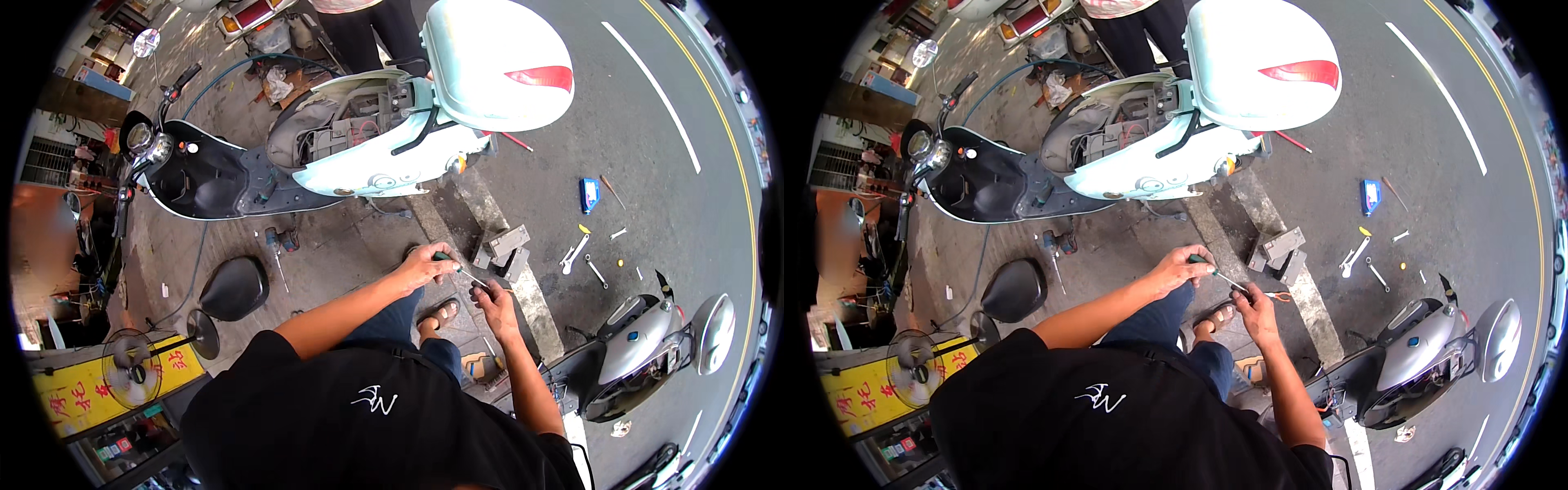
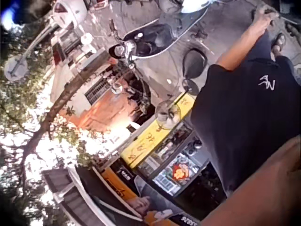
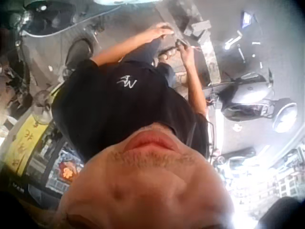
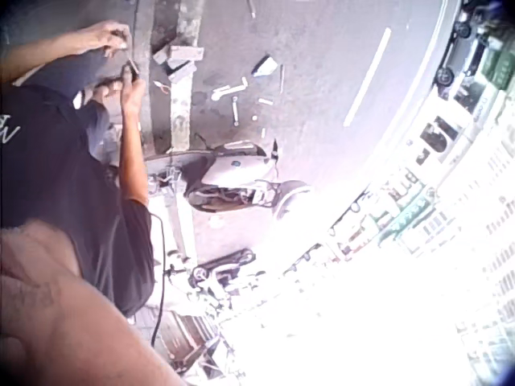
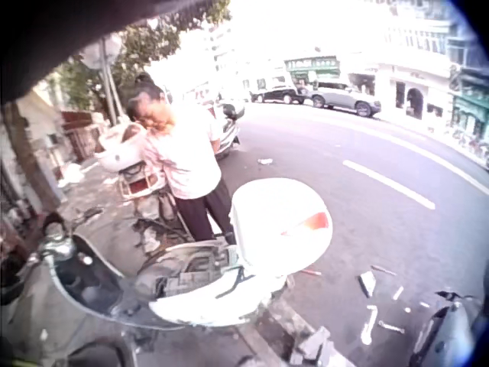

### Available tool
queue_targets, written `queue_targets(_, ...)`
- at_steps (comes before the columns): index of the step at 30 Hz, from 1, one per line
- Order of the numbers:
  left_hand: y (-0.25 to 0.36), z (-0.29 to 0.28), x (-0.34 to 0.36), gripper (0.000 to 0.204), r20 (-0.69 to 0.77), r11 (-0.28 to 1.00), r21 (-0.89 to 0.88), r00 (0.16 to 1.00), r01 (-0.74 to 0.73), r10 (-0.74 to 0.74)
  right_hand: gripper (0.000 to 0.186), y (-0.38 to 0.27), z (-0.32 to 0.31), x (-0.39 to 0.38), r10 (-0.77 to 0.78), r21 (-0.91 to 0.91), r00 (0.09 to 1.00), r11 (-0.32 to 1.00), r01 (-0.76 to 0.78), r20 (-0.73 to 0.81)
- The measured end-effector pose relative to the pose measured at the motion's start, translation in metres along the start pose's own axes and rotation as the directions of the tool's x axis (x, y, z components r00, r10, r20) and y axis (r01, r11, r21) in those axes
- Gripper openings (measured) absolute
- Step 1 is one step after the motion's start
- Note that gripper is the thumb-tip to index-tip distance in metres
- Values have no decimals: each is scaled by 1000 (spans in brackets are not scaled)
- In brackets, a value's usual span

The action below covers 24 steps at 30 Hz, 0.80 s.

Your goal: The person works on the internal components of a scooter by unscrewing fasteners with a power drill, removing a plastic bracket by hand, and using pliers to work on electrical wires and connectors inside the scooter's body.

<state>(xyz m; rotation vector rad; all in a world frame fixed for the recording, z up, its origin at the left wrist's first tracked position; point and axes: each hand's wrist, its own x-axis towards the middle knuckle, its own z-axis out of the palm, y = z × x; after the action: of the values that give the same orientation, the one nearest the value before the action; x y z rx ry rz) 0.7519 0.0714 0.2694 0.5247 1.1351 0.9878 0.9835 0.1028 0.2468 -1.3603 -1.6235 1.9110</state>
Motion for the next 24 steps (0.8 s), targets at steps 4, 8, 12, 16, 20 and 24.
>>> queue_targets(4,12,-87,-28,18,-255,965,-44,937,-260,240,23,-62,17,46,-94,-331,995,941,76,-36)
queue_targets(8,54,-185,-47,17,-499,948,58,814,-312,298,20,-115,69,100,-163,-473,986,872,128,-33)
queue_targets(12,82,-309,-35,14,-576,950,141,757,-280,308,17,-149,150,171,-248,-518,967,821,241,57)
queue_targets(16,113,-395,5,17,-469,884,456,817,-102,336,19,-180,211,229,-275,-454,957,843,288,95)
queue_targets(20,130,-431,49,26,-364,640,756,900,137,238,20,-199,239,258,-300,-455,953,843,287,47)
queue_targets(24,123,-436,98,30,-245,473,866,963,164,116,17,-220,214,270,-359,-575,924,786,227,-127)
